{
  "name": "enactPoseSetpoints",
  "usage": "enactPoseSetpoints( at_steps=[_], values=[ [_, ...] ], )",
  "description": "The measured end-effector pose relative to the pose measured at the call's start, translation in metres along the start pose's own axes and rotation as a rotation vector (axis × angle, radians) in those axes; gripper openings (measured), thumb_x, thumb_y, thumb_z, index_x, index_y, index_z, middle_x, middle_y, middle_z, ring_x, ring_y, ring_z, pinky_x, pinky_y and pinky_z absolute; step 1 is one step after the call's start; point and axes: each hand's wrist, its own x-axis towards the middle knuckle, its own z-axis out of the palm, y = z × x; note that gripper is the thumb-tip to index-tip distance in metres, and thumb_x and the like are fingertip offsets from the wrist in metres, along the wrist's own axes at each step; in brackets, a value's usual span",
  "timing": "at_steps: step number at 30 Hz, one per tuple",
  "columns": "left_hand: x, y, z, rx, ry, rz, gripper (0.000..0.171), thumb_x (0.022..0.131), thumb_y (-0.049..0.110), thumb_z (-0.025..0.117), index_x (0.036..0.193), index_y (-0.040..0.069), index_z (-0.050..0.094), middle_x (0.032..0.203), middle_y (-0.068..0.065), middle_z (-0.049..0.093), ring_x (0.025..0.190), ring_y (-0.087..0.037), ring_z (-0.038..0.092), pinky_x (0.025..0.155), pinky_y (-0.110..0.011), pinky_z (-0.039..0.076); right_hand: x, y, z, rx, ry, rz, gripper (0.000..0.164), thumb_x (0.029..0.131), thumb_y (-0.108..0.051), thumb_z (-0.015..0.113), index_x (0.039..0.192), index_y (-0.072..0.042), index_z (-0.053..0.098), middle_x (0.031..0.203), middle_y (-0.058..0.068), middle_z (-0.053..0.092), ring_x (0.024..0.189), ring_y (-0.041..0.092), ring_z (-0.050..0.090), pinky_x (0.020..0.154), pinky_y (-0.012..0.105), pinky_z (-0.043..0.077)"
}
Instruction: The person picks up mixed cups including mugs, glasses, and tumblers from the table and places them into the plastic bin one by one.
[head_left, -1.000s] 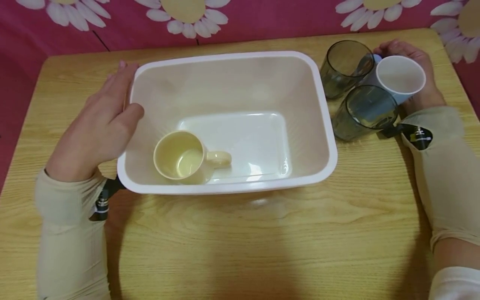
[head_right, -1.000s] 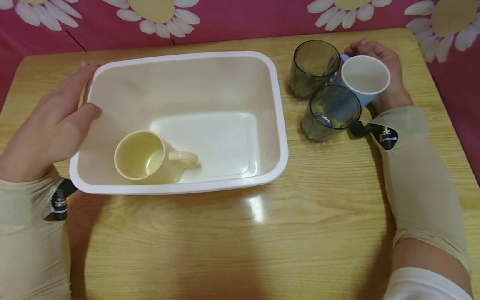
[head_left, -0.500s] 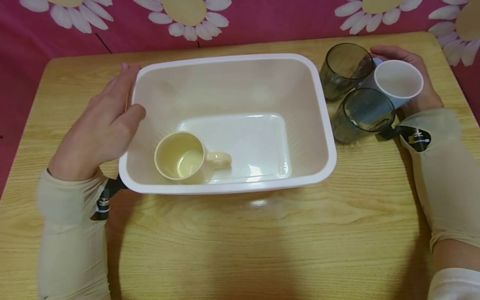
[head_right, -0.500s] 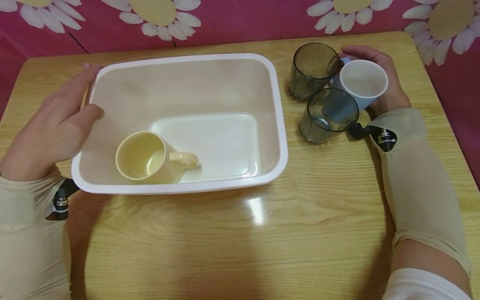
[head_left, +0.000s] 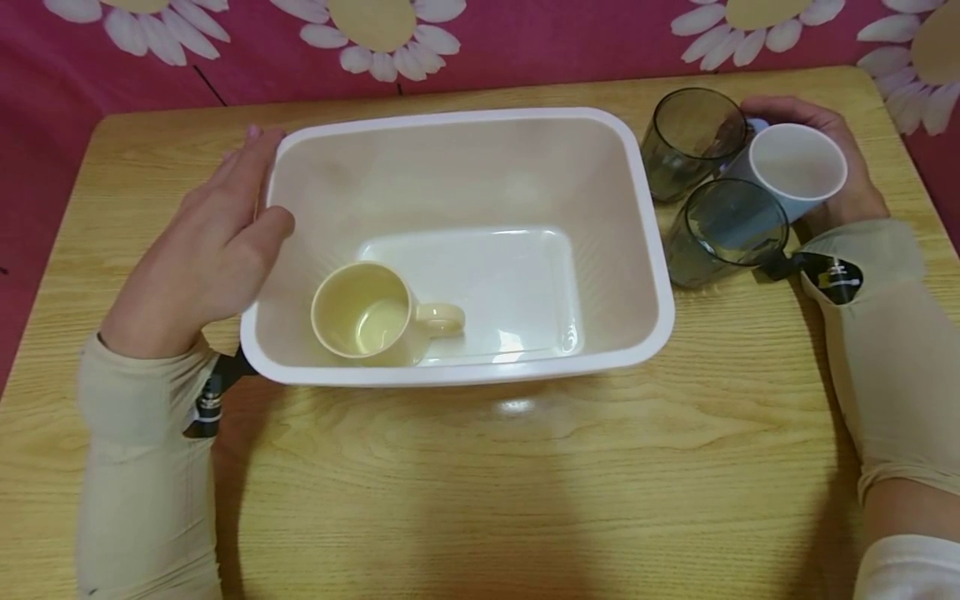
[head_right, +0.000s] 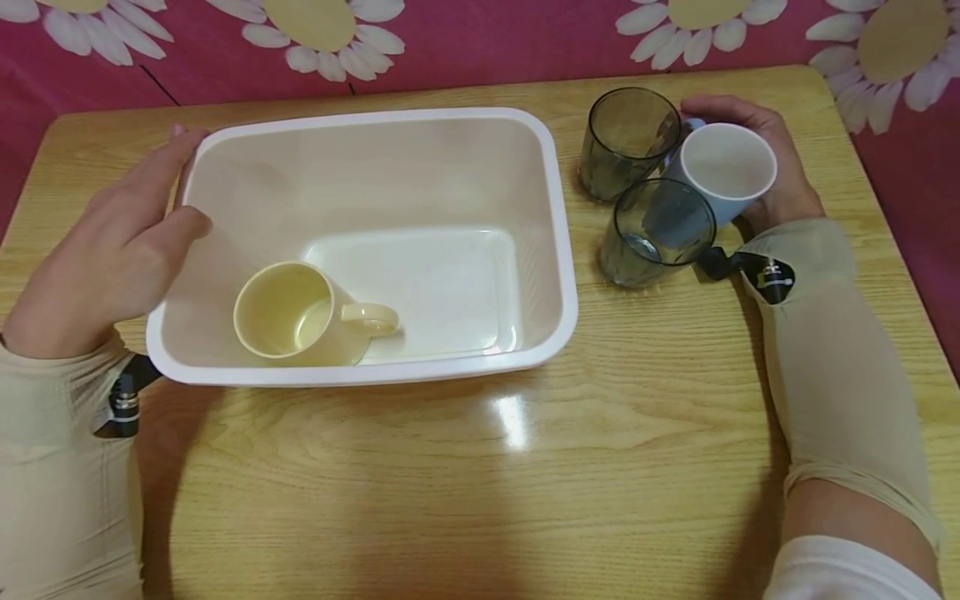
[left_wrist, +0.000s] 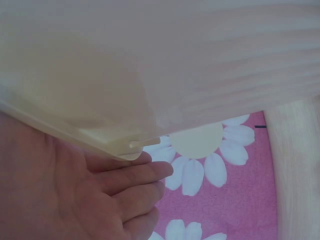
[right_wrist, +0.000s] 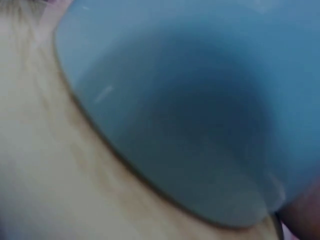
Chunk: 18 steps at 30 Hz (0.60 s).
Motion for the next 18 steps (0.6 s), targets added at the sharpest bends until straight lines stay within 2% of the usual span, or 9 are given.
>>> enactPoseSetpoints(
  at_steps=[5,9,14,18],
  values=[
    [-0.0008,-0.0009,-0.0001,-0.002,0.003,0.009,0.071,0.100,0.024,0.031,0.168,0.016,0.013,0.175,-0.010,0.001,0.164,-0.033,0.000,0.135,-0.055,0.000,-0.0005,-0.0015,-0.0033,-0.051,-0.033,0.001,0.034,0.105,0.007,0.042,0.134,0.015,0.058,0.120,0.017,0.074,0.108,0.022,0.072,0.086,0.023,0.062],
    [0.0000,-0.0007,0.0002,0.002,0.003,0.017,0.070,0.101,0.025,0.032,0.168,0.017,0.014,0.175,-0.009,0.002,0.165,-0.030,0.000,0.136,-0.055,0.000,-0.0017,-0.0025,-0.0035,-0.104,-0.023,-0.003,0.033,0.103,0.010,0.044,0.133,0.014,0.059,0.119,0.015,0.074,0.105,0.020,0.072,0.084,0.021,0.063],
    [-0.0004,-0.0007,0.0001,0.004,-0.001,0.021,0.071,0.101,0.025,0.031,0.168,0.016,0.012,0.175,-0.009,0.001,0.165,-0.031,0.000,0.135,-0.057,0.000,-0.0037,-0.0021,-0.0019,-0.056,0.003,0.009,0.035,0.101,0.012,0.047,0.134,0.015,0.057,0.116,0.016,0.072,0.098,0.021,0.071,0.074,0.022,0.064],
    [-0.0014,-0.0014,0.0001,0.006,-0.003,0.018,0.071,0.101,0.025,0.031,0.168,0.014,0.010,0.175,-0.010,0.000,0.165,-0.033,-0.001,0.135,-0.057,-0.001,-0.0031,-0.0017,0.0000,-0.012,0.025,0.016,0.033,0.100,0.013,0.050,0.131,0.016,0.058,0.113,0.018,0.073,0.093,0.022,0.073,0.072,0.024,0.065]
  ],
)
